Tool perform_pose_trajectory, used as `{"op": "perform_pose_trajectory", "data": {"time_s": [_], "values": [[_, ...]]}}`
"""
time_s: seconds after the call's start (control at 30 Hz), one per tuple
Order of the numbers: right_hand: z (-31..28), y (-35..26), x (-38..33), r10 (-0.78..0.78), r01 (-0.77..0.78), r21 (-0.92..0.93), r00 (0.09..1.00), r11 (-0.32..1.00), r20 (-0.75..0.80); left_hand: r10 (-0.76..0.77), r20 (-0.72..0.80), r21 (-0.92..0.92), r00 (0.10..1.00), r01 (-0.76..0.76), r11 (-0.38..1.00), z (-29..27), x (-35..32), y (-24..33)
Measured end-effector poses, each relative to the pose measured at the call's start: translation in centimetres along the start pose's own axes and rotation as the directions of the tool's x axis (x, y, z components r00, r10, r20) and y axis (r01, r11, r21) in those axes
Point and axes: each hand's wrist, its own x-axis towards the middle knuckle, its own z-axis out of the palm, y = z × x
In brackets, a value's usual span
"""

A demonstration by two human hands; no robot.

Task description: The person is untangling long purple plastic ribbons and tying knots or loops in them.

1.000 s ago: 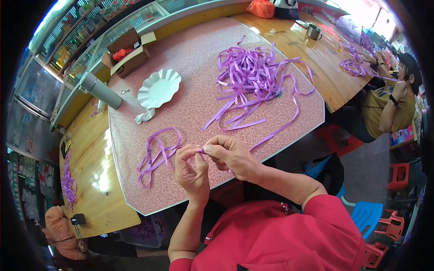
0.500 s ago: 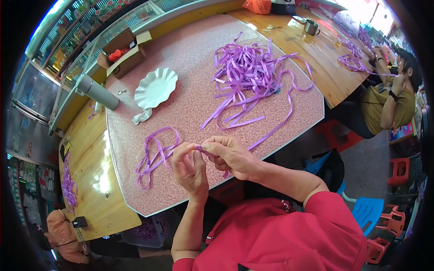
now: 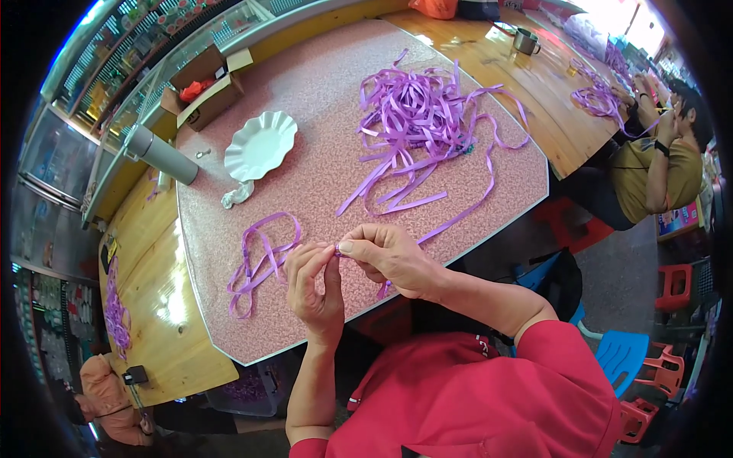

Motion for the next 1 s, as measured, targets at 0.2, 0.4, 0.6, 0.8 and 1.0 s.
{"op": "perform_pose_trajectory", "data": {"time_s": [0.2,0.4,0.6,0.8,1.0], "values": [[-0.5,0.5,0.4,0.152,-0.159,0.242,0.987,0.957,0.048,0.163,0.008,0.255,0.987,-0.16,0.954,-0.3,0.5,0.6],[-0.8,0.6,0.5,0.121,-0.129,0.256,0.992,0.958,0.046,0.088,0.086,0.188,0.992,-0.103,0.977,0.2,0.7,0.8],[-1.3,0.1,0.3,0.059,-0.059,0.073,0.998,0.996,0.002,-0.127,0.159,0.018,0.979,0.126,0.992,0.1,0.4,0.5],[-2.4,-0.5,0.2,0.039,-0.033,-0.092,0.997,0.995,0.061,-0.385,0.325,-0.294,0.864,0.479,0.827,-0.8,0.2,0.0],[-2.8,-0.4,0.0,-0.268,0.308,-0.443,0.951,0.842,0.151,-0.425,0.449,-0.452,0.786,0.61,0.651,-1.3,0.1,-0.3]]}}
